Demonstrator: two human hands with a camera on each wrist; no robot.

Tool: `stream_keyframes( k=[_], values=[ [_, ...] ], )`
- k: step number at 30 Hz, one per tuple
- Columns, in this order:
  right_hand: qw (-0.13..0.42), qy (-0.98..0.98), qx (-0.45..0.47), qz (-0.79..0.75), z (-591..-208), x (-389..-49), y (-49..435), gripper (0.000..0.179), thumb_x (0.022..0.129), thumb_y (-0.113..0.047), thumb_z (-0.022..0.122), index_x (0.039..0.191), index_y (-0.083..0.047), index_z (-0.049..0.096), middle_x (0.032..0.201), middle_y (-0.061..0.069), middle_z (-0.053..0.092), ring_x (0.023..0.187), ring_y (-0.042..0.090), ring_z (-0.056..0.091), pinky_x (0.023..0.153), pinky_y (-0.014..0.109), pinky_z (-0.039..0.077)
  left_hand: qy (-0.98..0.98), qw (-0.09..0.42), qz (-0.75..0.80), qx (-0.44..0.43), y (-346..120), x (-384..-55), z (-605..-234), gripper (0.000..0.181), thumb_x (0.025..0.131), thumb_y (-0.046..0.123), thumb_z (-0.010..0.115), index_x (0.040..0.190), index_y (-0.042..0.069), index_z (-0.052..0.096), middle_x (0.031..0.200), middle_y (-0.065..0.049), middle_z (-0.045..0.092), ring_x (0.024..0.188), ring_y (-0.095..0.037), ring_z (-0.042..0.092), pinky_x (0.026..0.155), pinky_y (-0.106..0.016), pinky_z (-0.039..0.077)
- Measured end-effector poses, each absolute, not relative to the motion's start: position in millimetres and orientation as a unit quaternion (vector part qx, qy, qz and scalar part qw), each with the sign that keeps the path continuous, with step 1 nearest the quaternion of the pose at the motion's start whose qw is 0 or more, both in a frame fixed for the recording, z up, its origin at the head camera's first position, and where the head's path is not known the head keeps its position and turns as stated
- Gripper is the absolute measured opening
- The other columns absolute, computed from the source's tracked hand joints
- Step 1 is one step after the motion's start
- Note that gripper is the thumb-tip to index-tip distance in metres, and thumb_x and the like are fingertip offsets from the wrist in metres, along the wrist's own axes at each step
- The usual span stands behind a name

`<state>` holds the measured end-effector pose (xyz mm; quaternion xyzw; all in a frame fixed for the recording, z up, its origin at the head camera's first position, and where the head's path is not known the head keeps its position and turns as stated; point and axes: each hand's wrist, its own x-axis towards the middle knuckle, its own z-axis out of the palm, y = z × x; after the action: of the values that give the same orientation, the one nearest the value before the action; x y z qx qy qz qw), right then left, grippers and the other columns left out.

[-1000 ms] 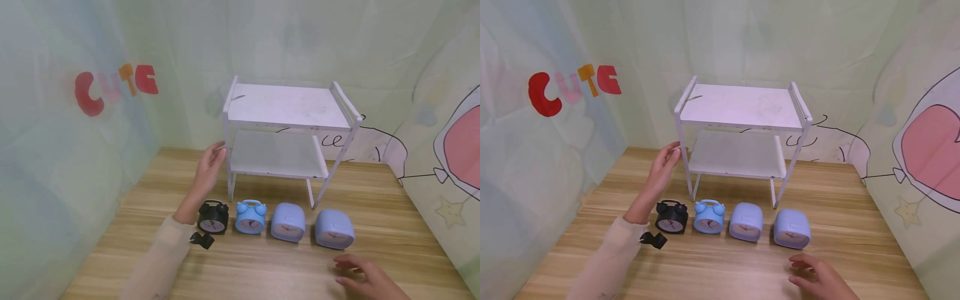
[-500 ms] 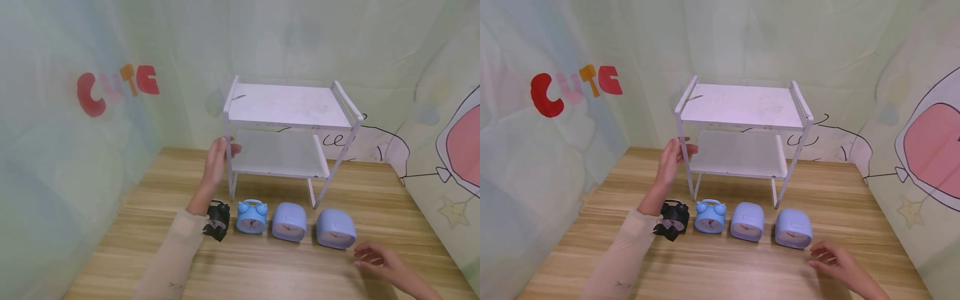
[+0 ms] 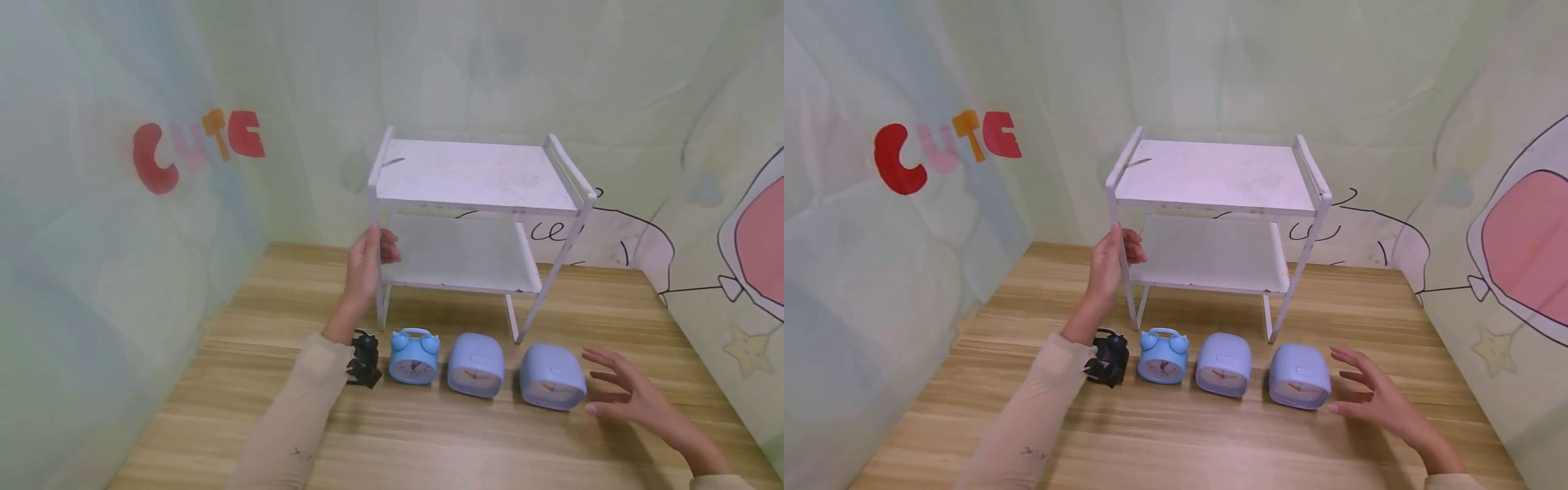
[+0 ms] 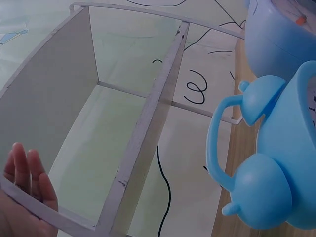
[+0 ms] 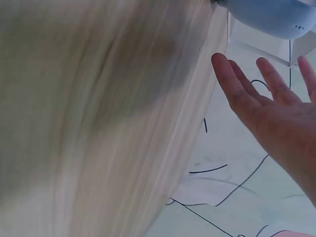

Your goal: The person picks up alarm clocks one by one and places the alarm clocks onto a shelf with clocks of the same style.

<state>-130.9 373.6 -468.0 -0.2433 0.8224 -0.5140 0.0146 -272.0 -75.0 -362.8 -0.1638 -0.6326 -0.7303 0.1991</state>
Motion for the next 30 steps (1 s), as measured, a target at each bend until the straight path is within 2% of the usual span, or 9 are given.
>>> stream_keyframes(
  k=[4,8,13,17,22,27,30],
  values=[
    [0.074,0.788,-0.265,-0.551,-467,-143,372,0.087,0.082,0.016,0.071,0.153,0.005,0.023,0.152,-0.019,0.036,0.127,-0.003,0.044,0.091,0.029,0.051,-0.612,0.212,-0.743,-0.17,-74,-275,-366,0.047,0.111,0.022,0.033,0.083,-0.008,0.056,0.063,0.0,0.052,0.056,-0.009,0.055,0.062,-0.023,0.051],
    [0.123,0.774,-0.245,-0.571,-468,-149,370,0.082,0.086,0.013,0.067,0.154,0.003,0.023,0.154,-0.015,0.037,0.128,-0.003,0.044,0.094,0.026,0.047,-0.589,0.208,-0.76,-0.179,-73,-276,-368,0.047,0.111,0.017,0.032,0.077,-0.012,0.046,0.057,0.0,0.04,0.049,-0.009,0.041,0.05,-0.021,0.036],
    [0.154,0.77,-0.209,-0.583,-470,-150,367,0.078,0.089,0.01,0.066,0.155,-0.001,0.025,0.151,-0.017,0.039,0.126,-0.005,0.044,0.094,0.024,0.045,-0.577,0.209,-0.769,-0.18,-71,-276,-368,0.047,0.11,0.015,0.032,0.077,-0.018,0.038,0.054,0.004,0.033,0.046,-0.007,0.029,0.045,-0.02,0.023],
    [0.158,0.769,-0.197,-0.588,-471,-150,365,0.077,0.09,0.009,0.065,0.155,-0.002,0.025,0.146,-0.022,0.041,0.124,-0.005,0.045,0.094,0.023,0.044,-0.576,0.22,-0.767,-0.176,-70,-275,-368,0.047,0.11,0.016,0.033,0.073,-0.013,0.036,0.053,0.008,0.032,0.046,-0.005,0.026,0.045,-0.018,0.02],
    [0.161,0.761,-0.203,-0.595,-472,-151,364,0.075,0.091,0.01,0.063,0.155,-0.001,0.025,0.145,-0.022,0.042,0.125,-0.006,0.044,0.094,0.023,0.043,-0.581,0.23,-0.761,-0.177,-69,-275,-368,0.049,0.11,0.016,0.034,0.069,-0.011,0.033,0.053,0.008,0.03,0.046,-0.006,0.024,0.046,-0.02,0.019],
    [0.17,0.743,-0.225,-0.607,-474,-155,364,0.077,0.091,0.012,0.061,0.155,0.0,0.021,0.152,-0.015,0.038,0.128,-0.005,0.042,0.096,0.023,0.042,-0.58,0.224,-0.763,-0.178,-71,-276,-369,0.048,0.11,0.013,0.031,0.071,-0.014,0.031,0.054,0.008,0.03,0.048,-0.007,0.025,0.047,-0.02,0.019],
    [0.176,0.727,-0.243,-0.617,-475,-158,364,0.079,0.09,0.014,0.059,0.156,0.001,0.018,0.157,-0.006,0.034,0.13,0.0,0.043,0.097,0.025,0.043,-0.577,0.219,-0.767,-0.176,-71,-277,-370,0.048,0.11,0.012,0.031,0.068,-0.011,0.03,0.055,0.007,0.03,0.048,-0.007,0.025,0.048,-0.02,0.019]
  ],
)
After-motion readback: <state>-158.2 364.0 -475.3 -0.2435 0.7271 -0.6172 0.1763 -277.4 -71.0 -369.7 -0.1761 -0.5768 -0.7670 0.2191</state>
